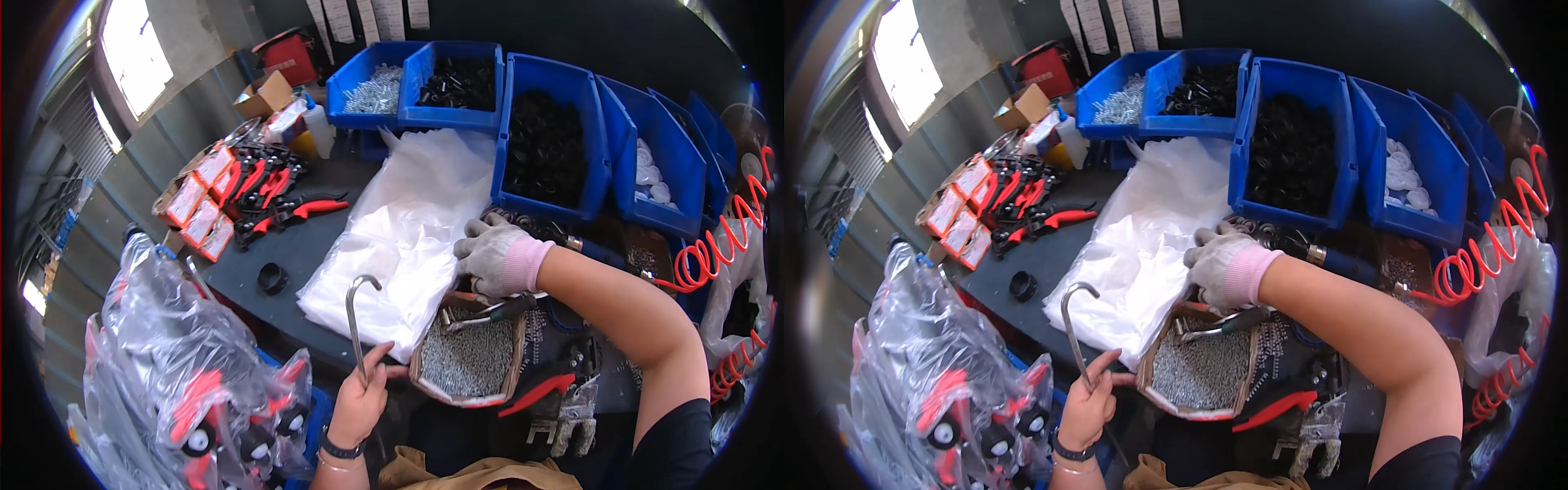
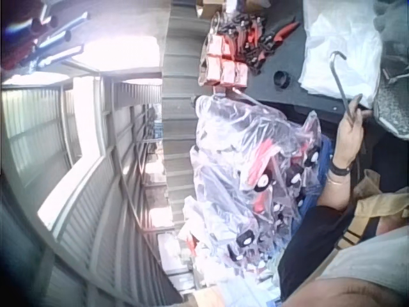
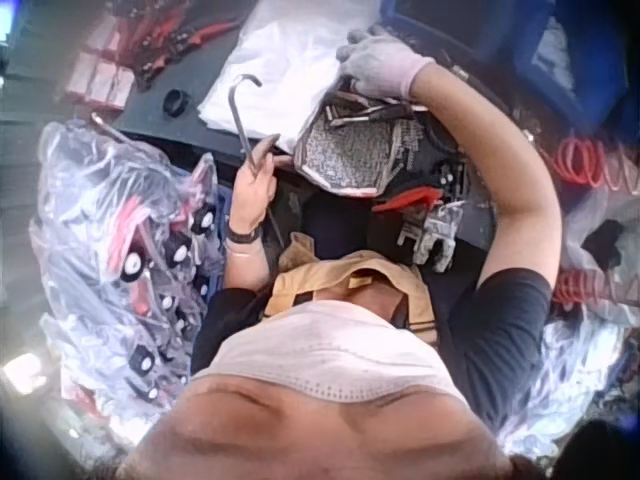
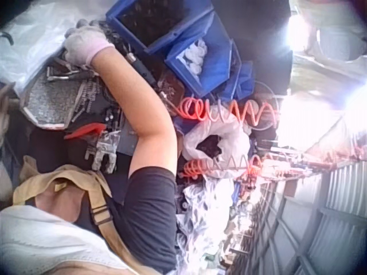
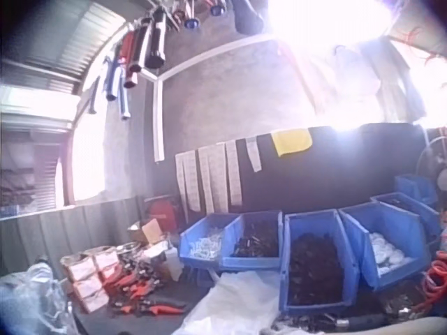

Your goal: The person assembles mechanical components by hand, inserting springs into tube housings, then securing plastic fittings with fasteners and washers using pliers, a screwdriver, and a pneumatic drill.

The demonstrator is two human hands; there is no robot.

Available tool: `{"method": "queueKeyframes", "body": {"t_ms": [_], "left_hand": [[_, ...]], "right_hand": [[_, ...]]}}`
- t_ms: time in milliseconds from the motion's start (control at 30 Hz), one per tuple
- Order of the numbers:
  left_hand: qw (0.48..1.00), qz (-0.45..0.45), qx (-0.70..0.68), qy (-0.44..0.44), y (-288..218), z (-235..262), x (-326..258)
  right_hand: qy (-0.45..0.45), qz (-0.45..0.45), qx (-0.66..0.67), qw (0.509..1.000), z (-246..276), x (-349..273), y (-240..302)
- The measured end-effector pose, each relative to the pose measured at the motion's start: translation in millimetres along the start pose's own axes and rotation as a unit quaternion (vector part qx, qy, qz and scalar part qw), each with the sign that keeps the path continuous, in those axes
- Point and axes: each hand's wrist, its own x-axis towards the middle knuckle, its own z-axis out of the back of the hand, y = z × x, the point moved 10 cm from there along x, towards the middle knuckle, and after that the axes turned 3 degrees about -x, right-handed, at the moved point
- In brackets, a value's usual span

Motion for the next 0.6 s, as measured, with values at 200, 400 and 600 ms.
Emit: {"method": "queueKeyframes", "body": {"t_ms": [200,400,600], "left_hand": [[0.996,0.062,0.068,0.017,10.8,-1.5,6.0],[0.999,0.018,-0.013,-0.025,15.8,10.4,13.3],[0.999,-0.001,-0.029,-0.015,15.1,6.1,10.2]], "right_hand": [[0.011,-0.005,0.066,0.998,-9.3,26.2,-21.3],[0.146,-0.012,-0.015,0.989,-29.9,33.7,-8.0],[0.208,-0.054,-0.099,0.972,-46.6,37.0,-4.9]]}}
